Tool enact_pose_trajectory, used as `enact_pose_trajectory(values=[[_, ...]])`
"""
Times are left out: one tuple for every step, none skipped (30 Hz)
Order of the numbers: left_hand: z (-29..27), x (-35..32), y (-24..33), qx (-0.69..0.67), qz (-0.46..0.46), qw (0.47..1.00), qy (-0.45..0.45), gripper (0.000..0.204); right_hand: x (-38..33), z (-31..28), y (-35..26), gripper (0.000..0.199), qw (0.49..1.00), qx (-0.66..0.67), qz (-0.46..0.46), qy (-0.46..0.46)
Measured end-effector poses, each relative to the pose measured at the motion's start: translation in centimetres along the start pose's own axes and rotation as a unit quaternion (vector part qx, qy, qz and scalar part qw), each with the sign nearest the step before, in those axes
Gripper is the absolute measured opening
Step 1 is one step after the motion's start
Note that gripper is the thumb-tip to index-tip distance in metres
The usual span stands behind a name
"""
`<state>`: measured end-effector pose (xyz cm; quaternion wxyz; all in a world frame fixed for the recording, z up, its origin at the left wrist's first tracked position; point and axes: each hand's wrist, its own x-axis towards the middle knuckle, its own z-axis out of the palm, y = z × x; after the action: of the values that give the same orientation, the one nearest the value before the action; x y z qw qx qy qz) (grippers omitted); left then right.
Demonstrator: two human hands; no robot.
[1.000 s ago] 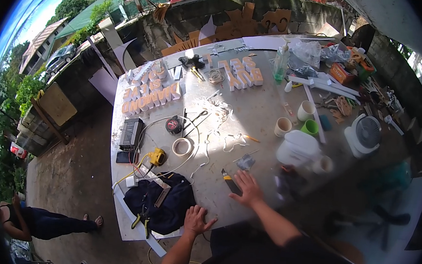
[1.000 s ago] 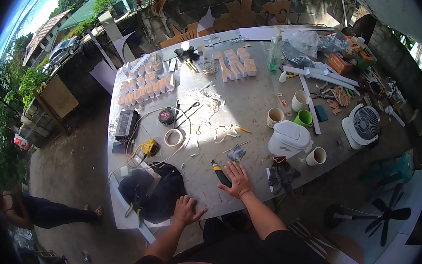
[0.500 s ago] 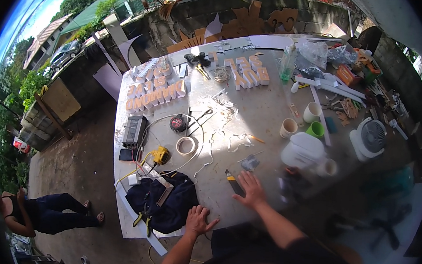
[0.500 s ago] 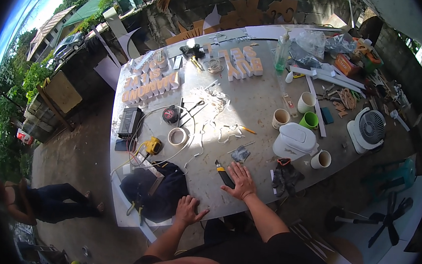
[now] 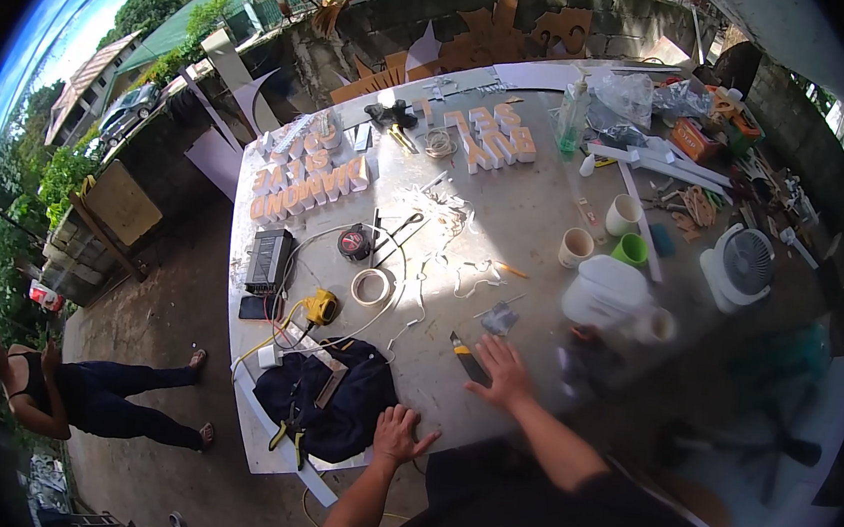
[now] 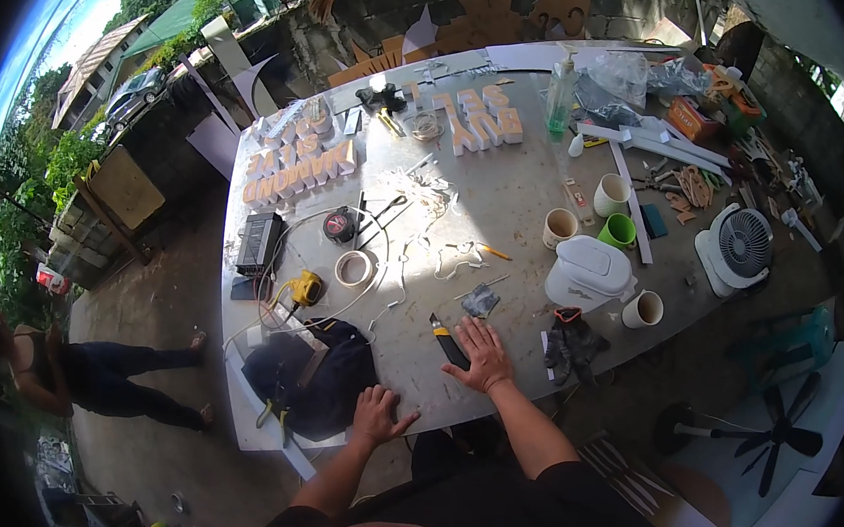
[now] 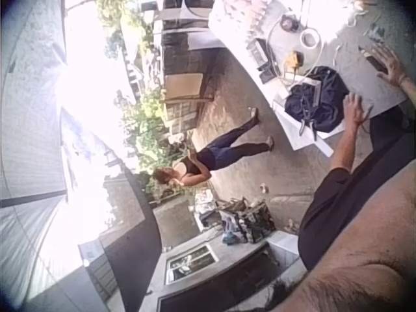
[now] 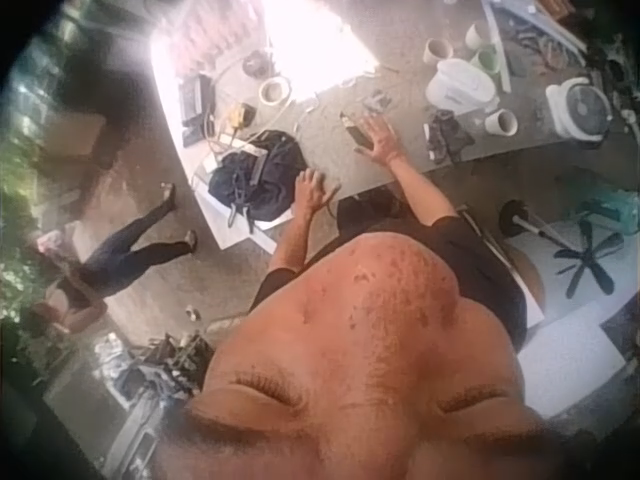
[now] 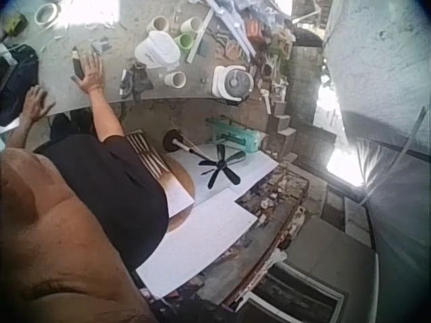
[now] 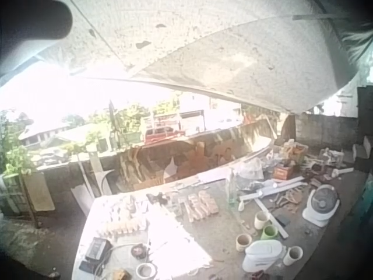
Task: Preparing and wiring components for a sign with acrylic or foam letters.
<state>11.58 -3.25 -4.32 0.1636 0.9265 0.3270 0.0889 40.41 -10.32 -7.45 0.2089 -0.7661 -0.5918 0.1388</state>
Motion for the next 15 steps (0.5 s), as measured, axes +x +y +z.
enact_pose_trajectory(values=[[-0.11,0.26,0.22,-0.001,-0.004,1.0,-0.005,0.057,0.05,-0.18,0.21,0.097,1.0,-0.006,-0.004,0.01],[-0.25,0.54,0.35,-0.004,-0.005,1.0,-0.004,0.057,0.08,-0.17,0.26,0.097,1.0,-0.01,-0.009,0.018],[-0.42,0.47,0.41,-0.008,-0.005,1.0,-0.003,0.057,0.0,-0.21,0.28,0.096,1.0,-0.016,-0.011,0.015],[-0.43,0.48,0.36,-0.008,-0.008,1.0,-0.005,0.057,0.02,-0.12,0.23,0.096,1.0,-0.014,-0.011,0.012],[-0.52,0.48,0.32,-0.006,-0.003,1.0,0.0,0.056,0.04,-0.1,0.13,0.096,1.0,-0.014,-0.009,0.012],[-0.59,0.43,0.3,-0.004,0.002,1.0,0.005,0.056,0.06,-0.17,0.02,0.096,1.0,-0.014,-0.007,0.012],[-0.5,0.38,0.19,-0.004,0.0,1.0,0.006,0.056,0.1,-0.14,-0.02,0.096,1.0,-0.014,-0.009,0.012],[-0.43,0.25,0.09,-0.002,0.001,1.0,0.003,0.056,0.04,-0.17,-0.16,0.096,1.0,-0.014,-0.004,0.009],[-0.38,0.16,-0.01,0.0,0.001,1.0,0.001,0.056,0.05,-0.26,-0.34,0.096,1.0,-0.013,0.0,0.007],[-0.26,0.0,-0.08,0.0,0.001,1.0,0.005,0.056,-0.03,-0.25,-0.39,0.096,1.0,-0.015,-0.003,0.008],[-0.17,-0.18,-0.16,0.006,-0.005,1.0,-0.006,0.056,-0.09,-0.31,-0.46,0.096,1.0,-0.01,-0.003,0.009],[-0.13,-0.32,-0.22,0.011,-0.012,1.0,-0.016,0.057,-0.11,-0.4,-0.57,0.096,1.0,-0.006,-0.003,0.01],[-0.14,-0.28,-0.22,0.013,-0.011,1.0,-0.011,0.057,-0.14,-0.36,-0.49,0.096,1.0,-0.008,-0.007,0.014],[-0.23,-0.26,-0.11,0.008,-0.009,1.0,-0.016,0.057,-0.21,-0.34,-0.43,0.096,1.0,-0.008,-0.005,0.013],[-0.28,-0.24,-0.03,0.004,-0.008,1.0,-0.022,0.057,-0.28,-0.34,-0.37,0.097,1.0,-0.007,-0.003,0.011]])
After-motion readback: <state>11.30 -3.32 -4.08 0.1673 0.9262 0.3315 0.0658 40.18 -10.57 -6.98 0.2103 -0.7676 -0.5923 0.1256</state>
